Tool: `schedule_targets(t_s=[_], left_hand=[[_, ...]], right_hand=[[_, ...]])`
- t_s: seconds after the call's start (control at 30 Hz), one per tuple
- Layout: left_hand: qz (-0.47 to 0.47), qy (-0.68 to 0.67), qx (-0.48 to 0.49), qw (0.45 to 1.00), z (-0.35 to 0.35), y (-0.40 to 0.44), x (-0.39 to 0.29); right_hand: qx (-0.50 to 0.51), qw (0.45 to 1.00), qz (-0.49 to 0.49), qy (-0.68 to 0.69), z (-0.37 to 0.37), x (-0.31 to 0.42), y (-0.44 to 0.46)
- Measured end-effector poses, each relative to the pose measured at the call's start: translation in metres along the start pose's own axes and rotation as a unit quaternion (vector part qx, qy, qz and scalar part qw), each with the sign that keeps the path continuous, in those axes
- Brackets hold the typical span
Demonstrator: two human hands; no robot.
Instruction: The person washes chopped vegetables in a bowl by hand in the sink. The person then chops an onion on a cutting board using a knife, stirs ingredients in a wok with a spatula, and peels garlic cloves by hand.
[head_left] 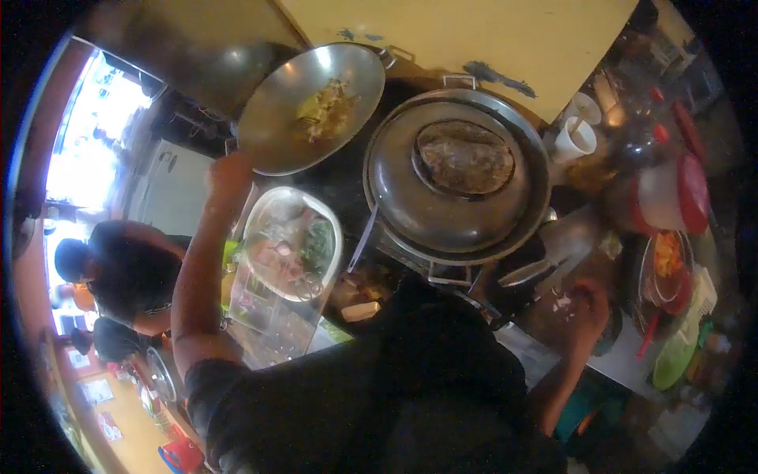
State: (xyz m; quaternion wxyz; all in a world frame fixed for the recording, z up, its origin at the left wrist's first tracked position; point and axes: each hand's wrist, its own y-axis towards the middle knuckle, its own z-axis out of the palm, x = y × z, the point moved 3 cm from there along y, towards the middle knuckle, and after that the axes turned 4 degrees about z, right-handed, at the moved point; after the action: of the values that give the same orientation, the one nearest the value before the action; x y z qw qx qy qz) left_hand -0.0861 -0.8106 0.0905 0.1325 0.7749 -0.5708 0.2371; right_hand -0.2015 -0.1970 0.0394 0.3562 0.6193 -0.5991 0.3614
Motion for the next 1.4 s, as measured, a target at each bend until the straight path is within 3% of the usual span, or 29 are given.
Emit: schedule_targets(t_s=[0.1,0.13,0.2,0.3,0.37,0.43,0.53,0.7,0.83,0.9,0.97,1.03,1.17,1.23,1.27,1.3,1.37,1.4], left_hand=[[-0.051,0.003,0.079,0.996,-0.029,-0.03,-0.015],[-0.052,0.003,0.079,0.996,-0.008,-0.026,-0.015],[-0.087,-0.053,0.005,0.995,0.067,-0.012,-0.022],[-0.02,-0.047,-0.162,0.985,0.107,0.019,-0.033],[-0.098,-0.075,-0.094,0.988,0.103,0.046,-0.029],[-0.181,-0.106,-0.002,0.978,0.082,0.058,-0.017],[-0.23,-0.146,0.042,0.961,0.043,0.05,0.001],[-0.225,-0.254,0.03,0.94,0.123,0.046,0.05],[-0.163,-0.282,-0.086,0.942,0.165,0.073,0.029],[-0.156,-0.336,-0.072,0.926,0.182,0.083,0.036],[-0.16,-0.478,-0.015,0.863,0.213,0.088,0.069],[-0.206,-0.636,0.042,0.742,0.22,0.071,0.096],[-0.304,-0.524,-0.017,0.795,0.165,0.056,0.06],[-0.113,-0.379,-0.14,0.908,0.161,0.073,0.037],[-0.017,-0.294,-0.193,0.936,0.164,0.072,0.026],[0.081,-0.202,-0.244,0.945,0.16,0.069,0.014],[0.175,-0.106,-0.294,0.934,0.151,0.067,0.009],[0.139,-0.087,-0.087,0.983,0.136,0.063,0.017]], right_hand=[[0.003,1.0,-0.019,0.006,0.006,0.004,0.005],[0.004,1.0,-0.025,-0.007,0.008,0.005,0.007],[0.003,0.999,-0.044,-0.028,0.011,0.007,0.01],[0.003,0.997,-0.068,-0.047,0.015,0.011,0.01],[0.009,0.996,-0.074,-0.049,0.016,0.019,0.009],[0.031,0.998,-0.018,-0.06,0.014,0.024,0.01],[0.028,0.999,0.011,-0.026,0.014,0.016,0.008],[-0.008,0.999,0.039,-0.015,0.01,0.013,-0.003],[-0.022,1.0,0.001,-0.014,0.01,0.018,-0.01],[-0.026,0.999,0.019,-0.005,0.01,0.01,-0.01],[-0.037,0.999,0.035,0.01,0.01,0.007,-0.007],[-0.024,0.999,0.025,-0.007,0.011,0.012,-0.008],[-0.029,0.998,0.001,0.05,0.012,0.014,-0.008],[-0.031,0.997,0.023,0.06,0.014,0.013,-0.01],[-0.025,0.998,0.024,0.059,0.014,0.012,-0.01],[-0.02,1.0,-0.005,0.024,0.014,0.012,-0.007],[-0.018,0.999,-0.04,-0.01,0.015,0.015,0.0],[-0.001,1.0,-0.008,0.01,0.015,0.016,0.0]])
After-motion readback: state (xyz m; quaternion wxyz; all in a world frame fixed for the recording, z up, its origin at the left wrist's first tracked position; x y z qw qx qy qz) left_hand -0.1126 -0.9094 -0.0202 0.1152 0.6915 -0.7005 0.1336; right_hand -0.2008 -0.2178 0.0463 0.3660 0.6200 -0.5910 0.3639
